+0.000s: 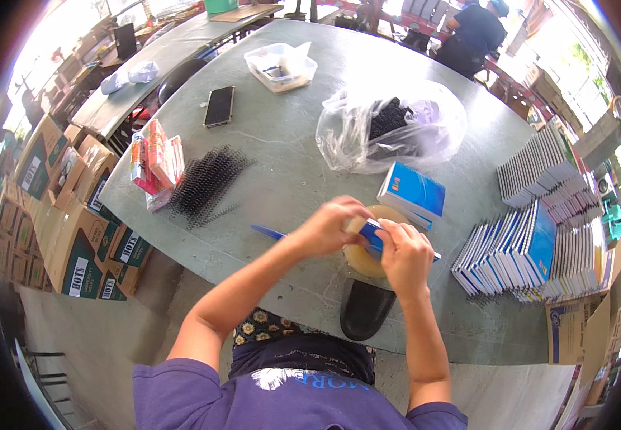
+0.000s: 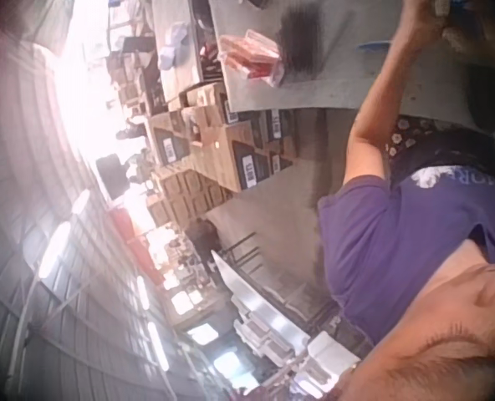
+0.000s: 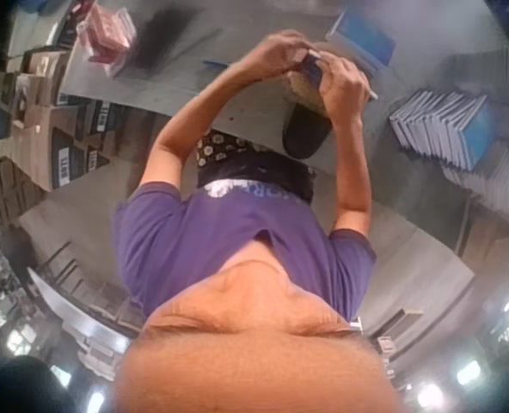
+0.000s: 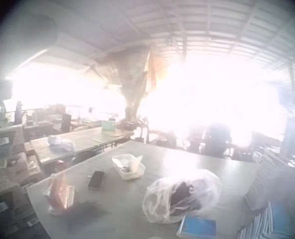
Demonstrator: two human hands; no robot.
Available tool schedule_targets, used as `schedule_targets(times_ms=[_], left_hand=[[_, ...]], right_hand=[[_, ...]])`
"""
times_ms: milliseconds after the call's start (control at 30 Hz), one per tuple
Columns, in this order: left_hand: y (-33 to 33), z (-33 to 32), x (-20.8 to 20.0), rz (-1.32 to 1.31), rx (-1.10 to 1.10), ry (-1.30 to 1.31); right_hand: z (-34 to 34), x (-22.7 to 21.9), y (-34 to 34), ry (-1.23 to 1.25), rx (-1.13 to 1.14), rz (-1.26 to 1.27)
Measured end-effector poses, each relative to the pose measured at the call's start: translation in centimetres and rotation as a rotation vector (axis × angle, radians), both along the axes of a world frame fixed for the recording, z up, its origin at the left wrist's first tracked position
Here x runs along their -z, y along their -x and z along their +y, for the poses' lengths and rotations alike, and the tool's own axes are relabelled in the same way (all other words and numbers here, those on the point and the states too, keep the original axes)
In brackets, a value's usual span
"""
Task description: The person repeatedly picks up spiral-bound notebooks, inserts a metal spiral binding into the spine, and secures it with a strip of clear tape. The person then places the finished notebook onto a growing stack on the table.
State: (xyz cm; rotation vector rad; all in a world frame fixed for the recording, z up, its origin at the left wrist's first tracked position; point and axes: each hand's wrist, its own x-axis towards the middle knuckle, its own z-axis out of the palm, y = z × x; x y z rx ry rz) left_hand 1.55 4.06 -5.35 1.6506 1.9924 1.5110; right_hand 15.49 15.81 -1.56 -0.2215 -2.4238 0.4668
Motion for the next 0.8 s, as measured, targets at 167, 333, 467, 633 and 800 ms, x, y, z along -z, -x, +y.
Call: schedule_targets(times_ms=[167, 333, 467, 633, 800], left_hand=[[7.8, -9.7, 2.6, 0.371, -0.741, 0.564], [7.2, -10.8, 1.7, -0.107, -0.409, 0.272], [5.6, -9.4, -0.3, -0.276, -0.269, 0.237], [3.1, -6.4, -1.3, -0.314, -0.04, 0.062], [1.2, -3.8, -2.2, -0.102, -0.049, -0.015]], right_hand=[[-0.1, -0.5, 0.6, 0.004, -0.024, -0.017], [0.0, -0.3, 1.9, 0.035, 0.018, -0.071], [0.3, -0.8, 1.9, 0.128, 0.002, -0.13], [-0.4, -1.3, 1.9, 0.152, -0.016, -0.116], [-0.4, -1.1, 2.1, 0.131, 0.001, -0.106]])
